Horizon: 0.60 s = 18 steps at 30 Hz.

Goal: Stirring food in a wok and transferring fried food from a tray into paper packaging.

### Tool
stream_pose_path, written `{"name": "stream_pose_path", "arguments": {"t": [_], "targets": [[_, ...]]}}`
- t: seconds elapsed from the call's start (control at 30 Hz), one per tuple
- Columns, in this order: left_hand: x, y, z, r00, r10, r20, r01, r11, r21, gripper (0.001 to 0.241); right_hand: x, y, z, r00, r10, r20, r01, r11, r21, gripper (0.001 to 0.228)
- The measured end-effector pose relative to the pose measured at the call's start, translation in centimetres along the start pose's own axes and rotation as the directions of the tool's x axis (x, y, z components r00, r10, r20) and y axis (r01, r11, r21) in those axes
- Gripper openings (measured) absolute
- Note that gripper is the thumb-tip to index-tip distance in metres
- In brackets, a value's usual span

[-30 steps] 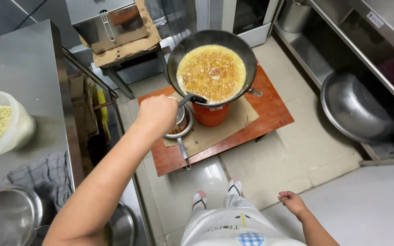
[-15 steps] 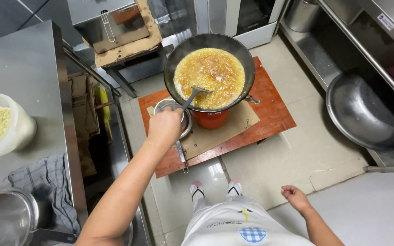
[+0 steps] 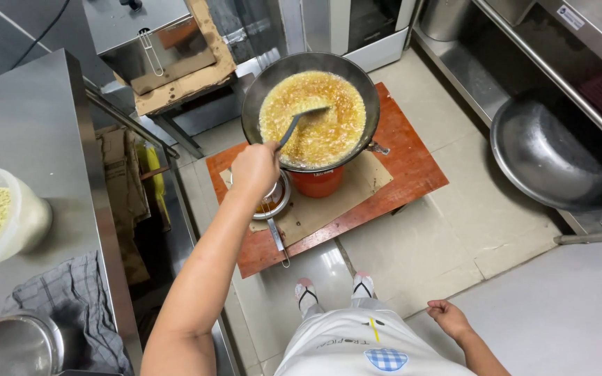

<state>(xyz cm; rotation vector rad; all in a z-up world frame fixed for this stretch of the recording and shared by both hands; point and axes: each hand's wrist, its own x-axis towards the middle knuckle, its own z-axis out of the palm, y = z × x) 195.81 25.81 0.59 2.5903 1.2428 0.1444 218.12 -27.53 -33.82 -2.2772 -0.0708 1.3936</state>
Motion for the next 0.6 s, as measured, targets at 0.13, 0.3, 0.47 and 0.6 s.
{"name": "stream_pose_path", "arguments": {"t": [0.13, 0.3, 0.47, 0.6], "targets": [[1.4, 0.2, -1.8, 0.999, -0.027, -0.033, 0.024, 0.995, -0.092, 0.024, 0.1, 1.7, 0.3, 1.0, 0.022, -0.002, -0.022, 1.0, 0.018, 0.043], [3.5, 0.8, -2.3, 0.997, -0.024, -0.074, 0.02, 0.999, -0.046, 0.025, 1.0, 3.8, 0.9, 1.0, 0.023, -0.001, -0.023, 0.999, 0.033, 0.044], [7.2, 0.0, 2.1, 0.996, -0.015, -0.093, 0.023, 0.996, 0.083, 0.026, 0.1, 3.2, 0.7, 0.999, 0.045, -0.008, -0.044, 0.998, 0.048, 0.045], [8.0, -0.1, 5.2, 0.993, 0.066, -0.094, -0.049, 0.983, 0.175, 0.031, -0.7, 2.9, 0.4, 0.999, 0.045, -0.016, -0.044, 0.997, 0.067, 0.042]]}}
